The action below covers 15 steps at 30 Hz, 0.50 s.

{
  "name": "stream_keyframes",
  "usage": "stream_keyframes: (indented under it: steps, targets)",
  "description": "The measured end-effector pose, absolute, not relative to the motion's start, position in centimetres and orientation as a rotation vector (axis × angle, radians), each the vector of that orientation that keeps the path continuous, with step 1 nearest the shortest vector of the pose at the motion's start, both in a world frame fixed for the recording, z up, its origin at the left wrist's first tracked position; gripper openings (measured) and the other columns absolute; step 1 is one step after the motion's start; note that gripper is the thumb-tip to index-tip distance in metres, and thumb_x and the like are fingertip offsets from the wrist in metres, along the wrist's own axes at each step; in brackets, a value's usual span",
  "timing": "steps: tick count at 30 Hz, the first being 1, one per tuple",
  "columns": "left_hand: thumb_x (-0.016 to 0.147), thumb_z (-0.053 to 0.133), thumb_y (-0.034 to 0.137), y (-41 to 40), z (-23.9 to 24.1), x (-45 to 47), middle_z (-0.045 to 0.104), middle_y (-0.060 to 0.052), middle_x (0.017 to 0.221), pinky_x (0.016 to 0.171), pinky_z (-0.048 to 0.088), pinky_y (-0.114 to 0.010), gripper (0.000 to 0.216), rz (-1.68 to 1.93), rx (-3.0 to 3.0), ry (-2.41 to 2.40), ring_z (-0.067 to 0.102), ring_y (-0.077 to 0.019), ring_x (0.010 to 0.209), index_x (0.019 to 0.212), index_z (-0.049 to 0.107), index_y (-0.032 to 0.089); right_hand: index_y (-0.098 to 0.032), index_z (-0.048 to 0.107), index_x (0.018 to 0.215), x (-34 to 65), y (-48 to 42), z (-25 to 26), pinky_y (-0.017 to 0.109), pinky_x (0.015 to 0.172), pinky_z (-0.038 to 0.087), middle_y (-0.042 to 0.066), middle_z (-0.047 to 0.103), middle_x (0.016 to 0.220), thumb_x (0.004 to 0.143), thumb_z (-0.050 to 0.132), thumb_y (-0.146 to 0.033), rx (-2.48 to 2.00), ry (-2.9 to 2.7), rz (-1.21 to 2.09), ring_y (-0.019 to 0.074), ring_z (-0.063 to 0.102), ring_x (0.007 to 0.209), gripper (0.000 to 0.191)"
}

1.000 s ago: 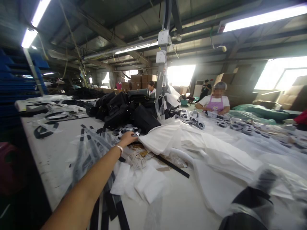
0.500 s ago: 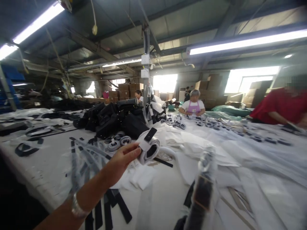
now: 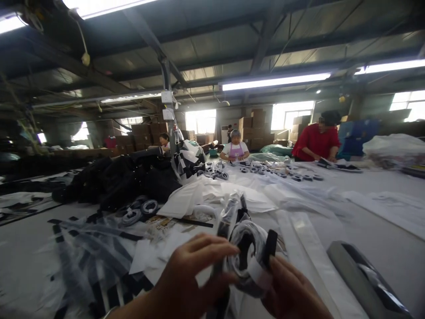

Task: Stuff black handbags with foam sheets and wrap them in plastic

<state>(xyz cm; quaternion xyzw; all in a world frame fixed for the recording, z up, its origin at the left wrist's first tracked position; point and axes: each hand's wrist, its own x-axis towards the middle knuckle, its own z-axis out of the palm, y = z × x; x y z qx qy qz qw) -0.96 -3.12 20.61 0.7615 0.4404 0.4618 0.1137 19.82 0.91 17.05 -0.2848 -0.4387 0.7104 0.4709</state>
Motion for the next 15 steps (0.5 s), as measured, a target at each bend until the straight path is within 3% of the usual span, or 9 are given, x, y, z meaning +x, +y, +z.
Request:
stream_keyframes:
  steps: [2,4,9,15]
  targets:
    - [0.087,0.067,0.035,-1.0,20.8,-1.9,0.071,-0.006,0.116,0.092,0.052,-0.038,0.026,1.438,2.028,1.416,0.065,-0.0261,0.105,0.113,0.072,0.032,-0.020,0.073,0.076,20.5,2.8,16.9,0.024,0.050,0.041,0.003,0.064,0.069,0.073,0.078,-0.049,-0.725,-1.064,1.652,0.0151,0.053,0.057,0.030]
    - [0.086,0.067,0.044,1.6,20.8,-2.7,0.068,-0.007,0.120,0.090,0.052,-0.036,0.035,1.404,1.679,1.421,0.065,-0.0246,0.104,0.116,0.070,0.027,-0.019,0.070,0.072,20.3,5.0,16.4,0.023,0.053,0.043,0.000,0.062,0.066,0.072,0.081,-0.044,-0.803,-1.029,1.618,0.0131,0.053,0.059,0.028]
    - [0.084,0.063,0.060,6.0,21.0,-2.8,0.072,-0.011,0.101,0.078,0.054,-0.032,0.052,1.108,1.318,1.275,0.068,-0.0227,0.093,0.109,0.070,0.015,-0.013,0.069,0.077,17.5,9.1,15.0,0.017,0.048,0.038,-0.003,0.057,0.058,0.067,0.086,-0.046,-0.894,-1.009,1.776,0.0047,0.046,0.048,0.038]
    - [0.079,0.073,0.054,6.1,23.0,-1.9,0.073,-0.007,0.093,0.082,0.052,-0.031,0.046,1.027,1.282,1.224,0.069,-0.0197,0.087,0.104,0.071,0.016,-0.009,0.069,0.082,14.9,9.7,16.8,0.015,0.048,0.039,0.000,0.061,0.065,0.066,0.085,-0.052,-0.770,-1.068,1.881,0.0037,0.050,0.049,0.048]
